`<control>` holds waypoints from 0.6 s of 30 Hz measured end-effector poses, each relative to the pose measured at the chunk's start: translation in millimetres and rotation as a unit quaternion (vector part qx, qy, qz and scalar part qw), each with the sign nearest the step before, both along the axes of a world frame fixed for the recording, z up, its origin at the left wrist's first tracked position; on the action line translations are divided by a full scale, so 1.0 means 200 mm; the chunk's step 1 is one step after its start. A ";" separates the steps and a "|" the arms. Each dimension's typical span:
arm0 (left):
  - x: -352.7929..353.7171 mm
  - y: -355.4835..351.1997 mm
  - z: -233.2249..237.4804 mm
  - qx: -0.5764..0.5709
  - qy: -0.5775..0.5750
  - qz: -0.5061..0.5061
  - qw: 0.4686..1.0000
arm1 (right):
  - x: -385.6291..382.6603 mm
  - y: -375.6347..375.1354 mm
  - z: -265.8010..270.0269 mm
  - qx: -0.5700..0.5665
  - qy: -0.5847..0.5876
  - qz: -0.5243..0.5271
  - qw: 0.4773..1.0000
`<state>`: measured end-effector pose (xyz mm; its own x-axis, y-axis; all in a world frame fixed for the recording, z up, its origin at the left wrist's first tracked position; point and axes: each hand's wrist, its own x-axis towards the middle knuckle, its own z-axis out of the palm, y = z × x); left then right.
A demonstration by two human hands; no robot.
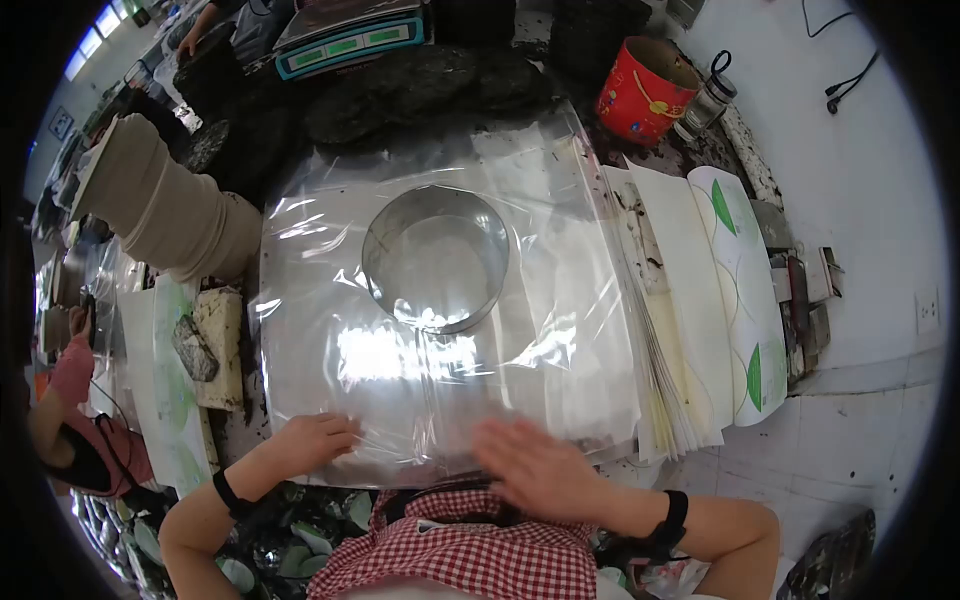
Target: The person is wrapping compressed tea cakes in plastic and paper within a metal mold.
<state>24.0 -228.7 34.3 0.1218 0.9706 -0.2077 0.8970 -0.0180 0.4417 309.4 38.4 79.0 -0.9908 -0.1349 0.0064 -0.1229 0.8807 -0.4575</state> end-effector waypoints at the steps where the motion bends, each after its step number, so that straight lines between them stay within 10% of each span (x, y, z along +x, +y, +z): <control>1: -0.01 0.04 0.08 0.001 0.000 -0.001 1.000 | -0.04 0.06 -0.11 0.049 -0.084 -0.045 0.994; 3: -0.06 0.14 0.32 -0.223 -0.046 0.166 0.959 | -0.10 0.12 -0.10 0.030 -0.046 -0.012 0.998; 5: -0.31 0.12 0.52 0.070 0.100 0.208 0.970 | -0.40 0.32 0.07 0.105 0.076 -0.009 0.992; 8: -0.97 0.16 0.90 0.537 0.396 0.309 0.678 | -1.06 0.79 0.21 0.108 0.228 -0.108 0.962; 10: -1.52 -0.12 0.98 0.333 0.486 0.370 0.718 | -1.48 1.05 0.15 0.168 0.285 -0.118 0.936; 15: -1.59 -0.25 1.16 0.255 0.340 0.461 0.779 | -2.07 1.36 -0.20 0.277 0.232 -0.096 0.927; 18: -1.54 -0.32 1.16 0.257 0.417 0.430 0.758 | -2.14 1.40 -0.15 0.143 0.315 -0.155 0.925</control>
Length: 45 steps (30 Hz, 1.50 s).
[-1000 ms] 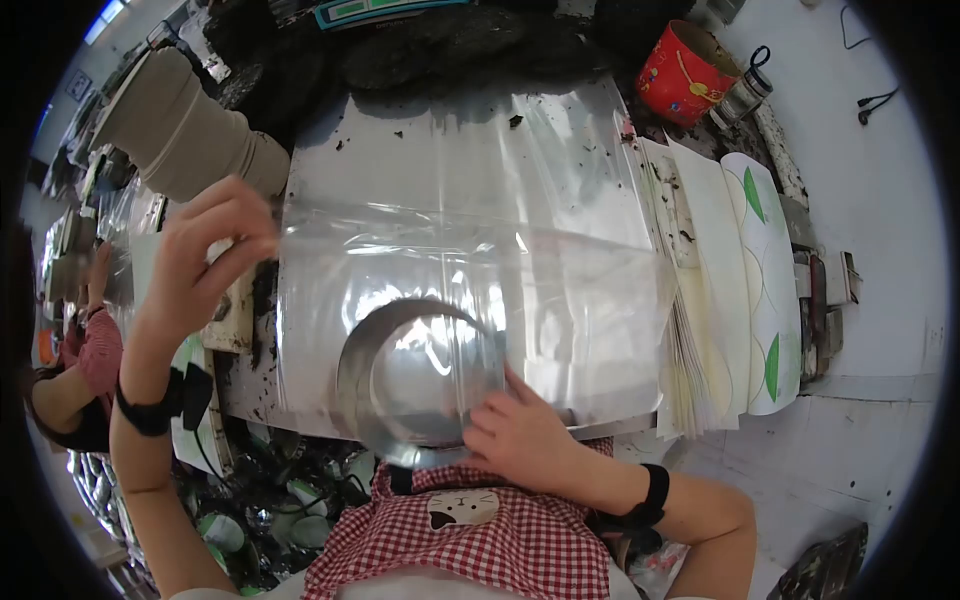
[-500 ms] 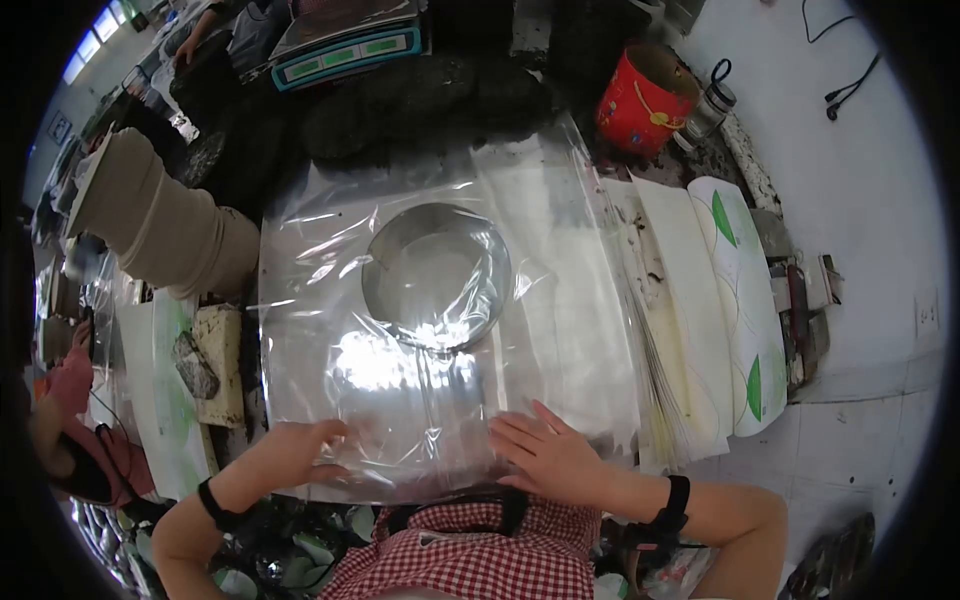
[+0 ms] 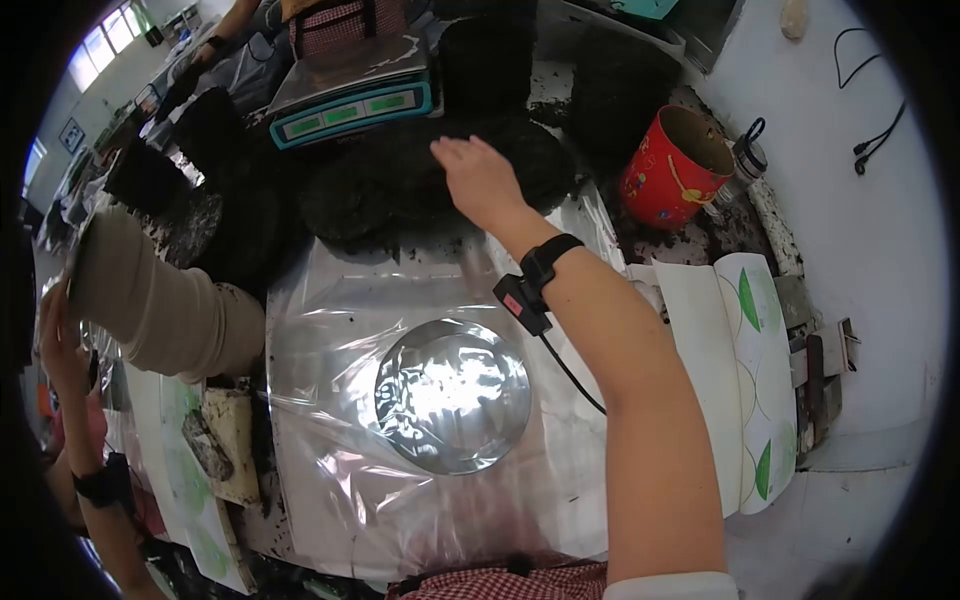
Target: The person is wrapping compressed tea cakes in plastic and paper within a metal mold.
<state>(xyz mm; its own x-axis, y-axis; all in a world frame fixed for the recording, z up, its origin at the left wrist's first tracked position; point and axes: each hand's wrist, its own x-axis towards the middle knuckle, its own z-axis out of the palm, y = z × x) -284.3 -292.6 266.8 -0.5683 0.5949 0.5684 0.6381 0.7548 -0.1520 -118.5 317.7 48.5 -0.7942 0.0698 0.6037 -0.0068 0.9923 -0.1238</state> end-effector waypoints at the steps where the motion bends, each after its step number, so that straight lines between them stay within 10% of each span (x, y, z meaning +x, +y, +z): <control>1: 0.03 0.01 0.00 -0.025 0.131 -0.032 0.991 | 0.02 -0.02 0.10 0.016 0.114 -0.017 0.993; 2: 0.28 0.30 -0.03 0.152 0.055 -0.099 0.982 | 0.07 -0.03 0.18 -0.018 0.138 -0.024 0.990; 6: 1.03 1.00 -0.48 0.040 -0.090 -0.411 0.907 | 0.37 -0.16 0.43 -0.127 0.155 -0.013 0.980; 11: 1.46 1.17 -1.08 0.036 -0.350 -0.444 0.824 | 1.02 -0.54 0.49 -0.020 0.029 0.137 0.990; 13: 1.46 1.02 -1.18 0.377 -0.287 -0.340 0.812 | 1.27 -0.67 0.36 0.000 -0.071 0.206 0.976; 17: 1.33 1.38 -0.74 0.048 -0.252 -0.377 0.890 | 1.44 -0.79 0.18 -0.016 -0.185 0.187 0.965; 25: 1.35 1.48 -1.03 -0.354 -0.297 -0.299 0.835 | 0.97 -0.74 0.13 -0.012 -0.251 0.280 0.927; 35: 1.34 1.61 -1.08 -0.524 -0.493 -0.230 0.656 | 0.93 -0.76 -0.08 0.024 -0.370 0.273 0.888; 41: 1.31 1.59 -1.34 -0.447 -0.425 -0.305 0.726 | 0.90 -0.76 -0.24 0.030 -0.429 0.243 0.870; 45: 1.33 1.55 -1.32 -0.527 -0.451 -0.305 0.653 | 0.98 -0.80 -0.12 0.008 -0.431 0.243 0.869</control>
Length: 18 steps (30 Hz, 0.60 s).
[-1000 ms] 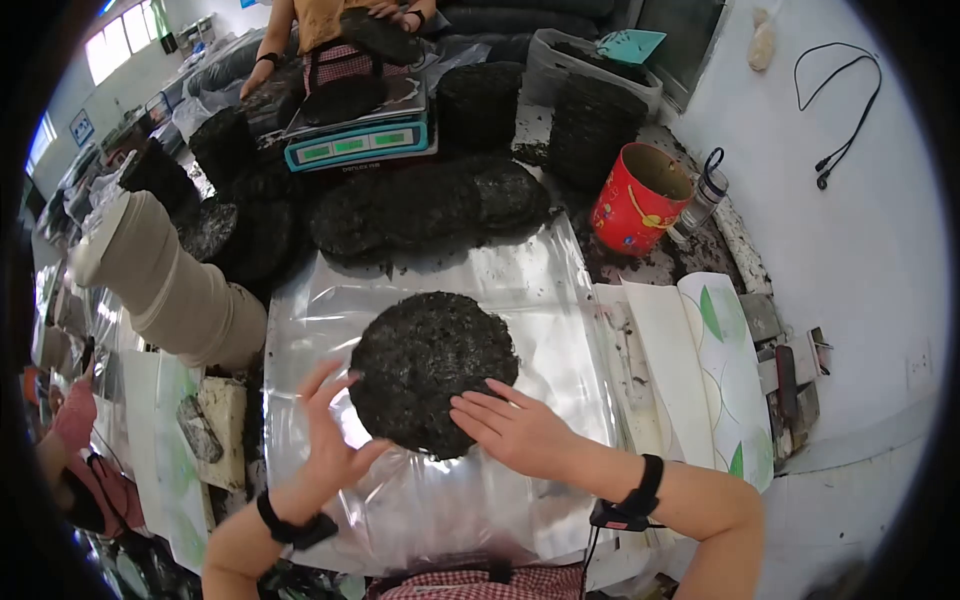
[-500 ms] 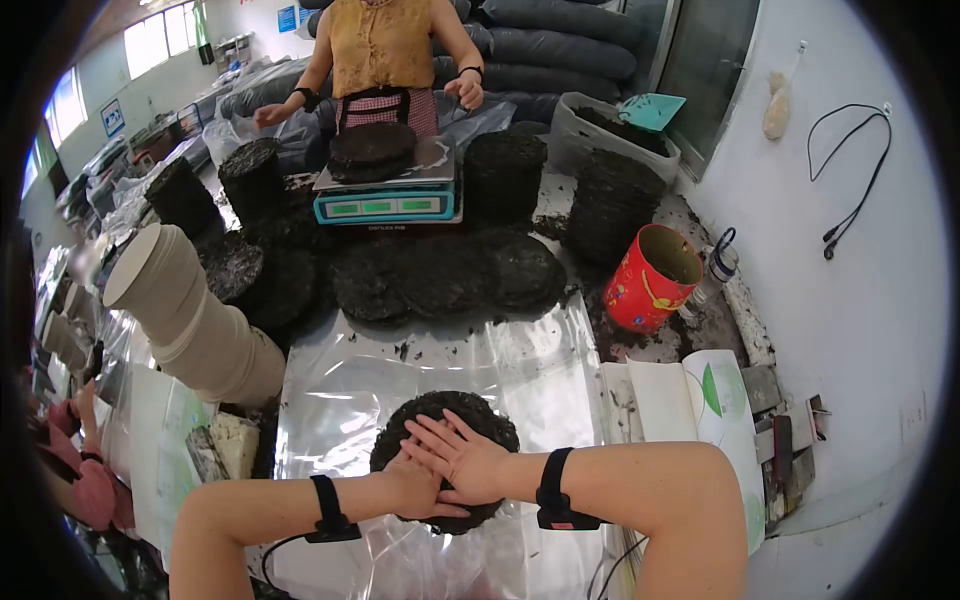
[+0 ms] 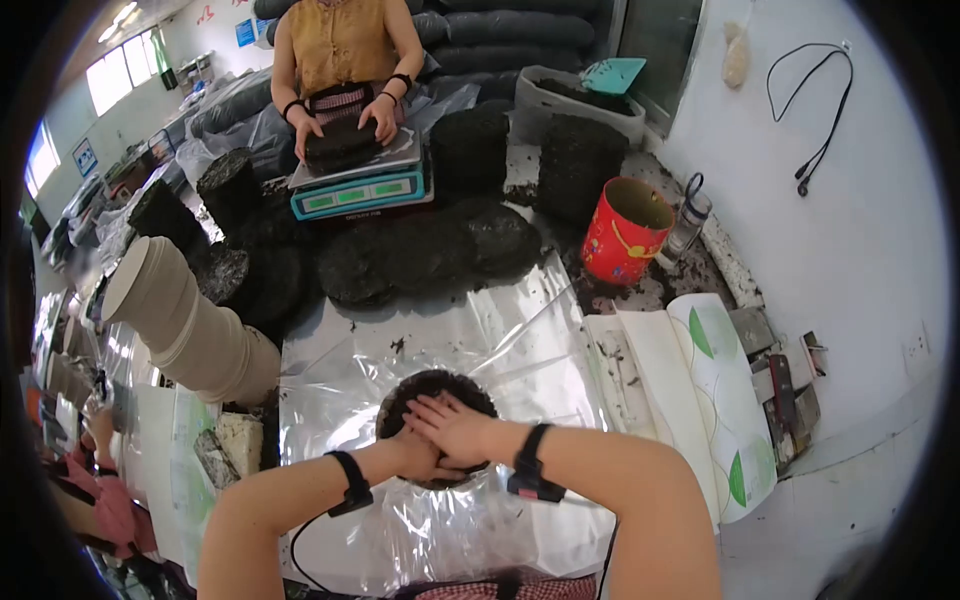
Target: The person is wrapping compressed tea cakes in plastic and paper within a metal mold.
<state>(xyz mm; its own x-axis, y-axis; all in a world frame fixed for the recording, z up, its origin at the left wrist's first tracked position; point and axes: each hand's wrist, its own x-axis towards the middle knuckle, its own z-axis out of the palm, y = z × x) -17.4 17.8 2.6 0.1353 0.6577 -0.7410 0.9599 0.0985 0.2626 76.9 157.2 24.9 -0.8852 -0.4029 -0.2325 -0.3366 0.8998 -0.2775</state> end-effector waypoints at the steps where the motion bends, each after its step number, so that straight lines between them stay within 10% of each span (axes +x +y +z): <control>1: 0.02 -0.05 0.00 0.074 0.016 0.037 0.996 | 0.02 0.00 0.10 -0.056 0.065 -0.002 0.996; 3: 0.07 -0.18 -0.08 0.241 0.063 0.074 0.966 | 0.10 0.02 0.34 -0.133 0.123 -0.104 0.978; 4: 0.10 -0.22 -0.02 0.297 0.091 0.068 0.948 | 0.17 0.08 0.03 -0.310 0.154 -0.294 0.891; 6: 0.10 -0.21 0.15 0.346 0.052 0.080 0.933 | 0.20 0.25 -0.35 -0.564 -0.143 -0.379 0.720; 9: -0.06 -0.23 0.33 0.536 -0.013 0.230 0.812 | -0.04 0.37 0.14 -0.295 0.089 -0.393 0.866; 11: -0.12 -0.28 0.23 0.443 -0.136 0.481 0.744 | -0.35 0.43 0.21 -0.123 0.348 -0.347 0.862; 14: -0.12 -0.27 0.15 0.395 -0.242 0.545 0.699 | -0.78 0.63 0.07 0.094 0.482 -0.191 0.850; 18: -0.12 -0.32 0.14 0.502 -0.131 0.469 0.715 | -0.99 0.65 0.25 -0.121 0.500 -0.205 0.832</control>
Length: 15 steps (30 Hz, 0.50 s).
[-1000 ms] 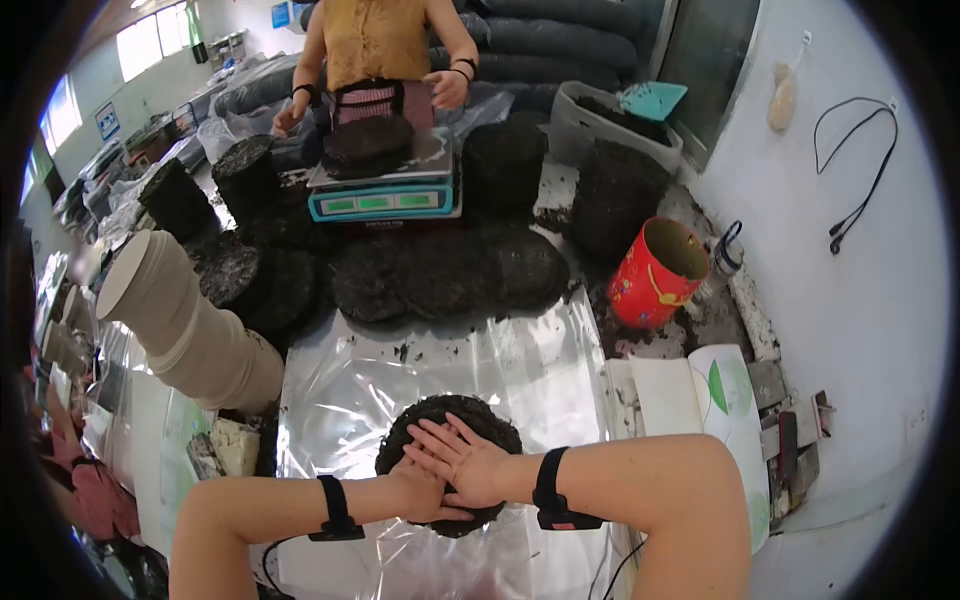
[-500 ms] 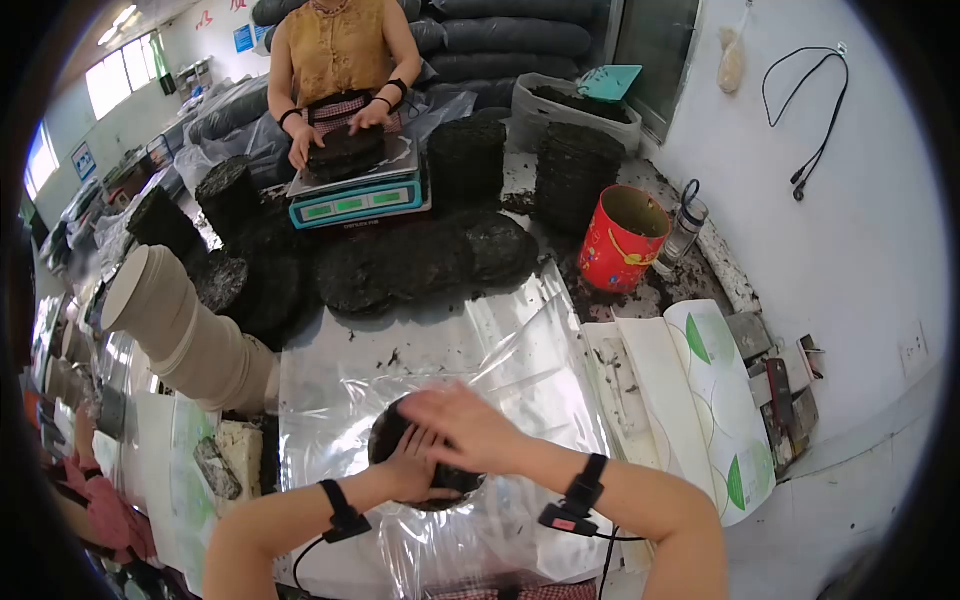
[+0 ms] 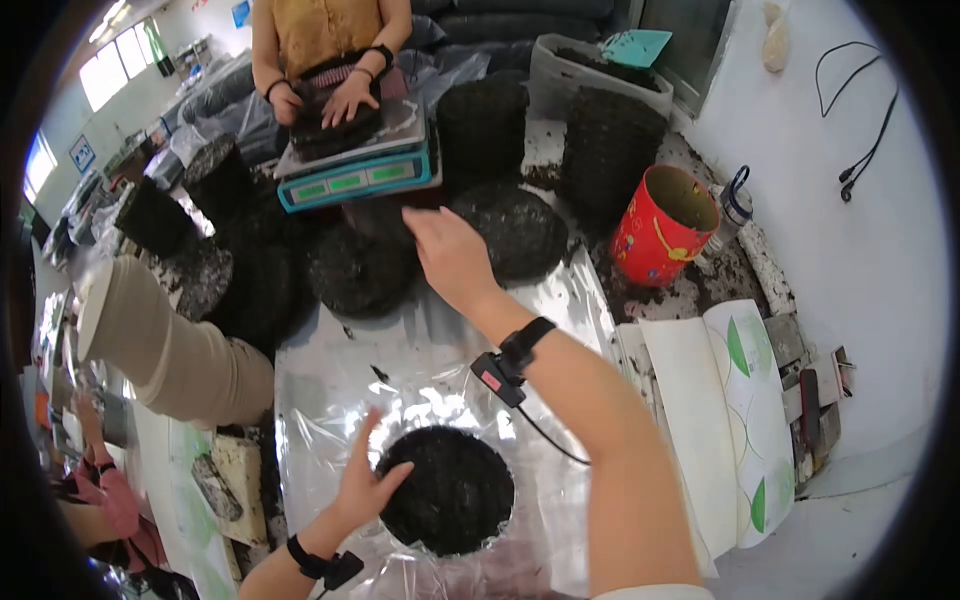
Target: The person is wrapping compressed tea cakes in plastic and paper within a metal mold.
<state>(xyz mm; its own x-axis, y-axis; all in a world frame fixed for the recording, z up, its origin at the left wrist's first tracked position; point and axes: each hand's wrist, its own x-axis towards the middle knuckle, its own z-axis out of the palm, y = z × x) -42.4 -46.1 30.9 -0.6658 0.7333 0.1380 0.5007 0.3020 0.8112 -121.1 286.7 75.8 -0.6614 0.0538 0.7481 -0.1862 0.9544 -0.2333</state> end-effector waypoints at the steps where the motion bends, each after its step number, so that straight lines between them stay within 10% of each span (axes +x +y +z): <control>1: -0.03 -0.01 0.06 0.080 -0.026 0.011 0.996 | 0.14 -0.13 0.19 -0.173 -0.020 0.001 0.985; 5: -0.04 0.04 0.43 0.405 -0.325 0.106 0.848 | 0.78 -0.46 0.34 -0.418 -0.129 0.071 0.896; 9: 0.11 -0.09 0.18 0.108 -0.137 0.092 0.980 | 1.26 -0.74 0.02 -0.571 -0.216 0.040 0.791; 11: 0.22 -0.09 0.17 -0.048 0.132 0.062 0.988 | 1.36 -0.81 -0.11 -0.234 -0.313 -0.162 0.906; 12: 0.25 -0.07 0.26 -0.135 0.344 0.041 0.928 | 1.38 -0.83 -0.14 -0.238 -0.317 -0.162 0.904; 15: 0.26 0.03 0.33 -0.094 0.303 -0.214 0.924 | 1.35 -0.79 -0.09 -0.168 -0.281 -0.145 0.934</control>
